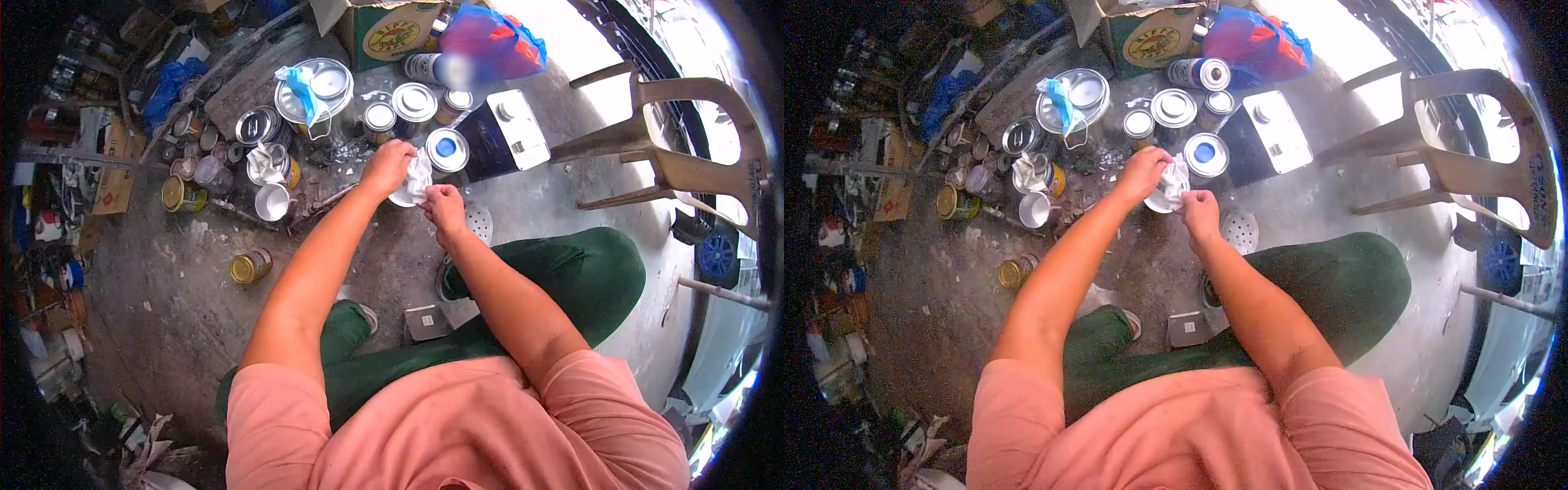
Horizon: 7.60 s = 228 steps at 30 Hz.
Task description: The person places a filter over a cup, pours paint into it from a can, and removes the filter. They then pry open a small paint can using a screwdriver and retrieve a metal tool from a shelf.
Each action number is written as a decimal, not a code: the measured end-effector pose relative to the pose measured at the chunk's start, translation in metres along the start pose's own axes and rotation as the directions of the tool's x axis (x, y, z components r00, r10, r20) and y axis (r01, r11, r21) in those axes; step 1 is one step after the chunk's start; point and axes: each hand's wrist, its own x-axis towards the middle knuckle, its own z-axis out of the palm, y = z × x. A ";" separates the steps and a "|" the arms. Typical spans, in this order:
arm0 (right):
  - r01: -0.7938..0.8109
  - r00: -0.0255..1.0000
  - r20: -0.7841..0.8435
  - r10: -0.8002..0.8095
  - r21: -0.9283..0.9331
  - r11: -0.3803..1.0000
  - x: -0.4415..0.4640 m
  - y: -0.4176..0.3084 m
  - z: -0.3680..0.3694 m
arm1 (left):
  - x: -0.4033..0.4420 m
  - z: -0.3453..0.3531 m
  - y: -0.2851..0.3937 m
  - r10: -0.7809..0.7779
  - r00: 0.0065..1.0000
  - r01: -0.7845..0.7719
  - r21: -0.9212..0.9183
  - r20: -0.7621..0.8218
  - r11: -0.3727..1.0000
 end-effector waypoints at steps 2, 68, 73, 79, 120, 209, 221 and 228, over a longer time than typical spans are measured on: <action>-0.090 0.996 0.030 0.088 0.039 0.995 0.004 0.001 0.000 | 0.005 0.000 -0.008 0.012 0.999 -0.014 0.035 0.040 0.999; 0.021 0.998 -0.055 -0.042 -0.348 0.937 0.016 0.018 -0.002 | 0.006 -0.007 -0.008 -0.241 0.966 0.246 0.045 -0.091 0.968; 0.009 0.999 -0.033 -0.021 -0.335 0.942 0.011 0.017 -0.002 | 0.009 0.000 -0.014 -0.313 0.949 0.313 0.003 -0.035 0.950; 0.029 0.998 -0.042 -0.043 -0.297 0.955 0.013 0.020 -0.002 | 0.011 0.002 -0.019 -0.346 0.938 0.342 -0.091 -0.031 0.935; 0.259 0.939 0.261 -0.226 -0.101 0.961 -0.018 -0.044 0.013 | 0.003 -0.125 0.127 0.027 0.979 -0.019 -0.044 0.203 0.999; 0.177 0.941 -0.046 -0.335 -0.777 0.604 0.034 -0.008 -0.030 | -0.113 0.027 -0.009 -0.083 0.954 0.097 0.035 -0.289 0.995; 0.505 0.809 0.275 -0.520 -0.778 0.374 0.031 -0.009 -0.019 | -0.109 0.014 0.001 -0.003 0.961 0.019 0.055 -0.276 0.998; 0.446 0.862 0.238 -0.447 -0.776 0.446 0.039 -0.035 -0.023 | -0.087 -0.005 -0.008 -0.108 0.960 0.115 0.012 -0.258 0.993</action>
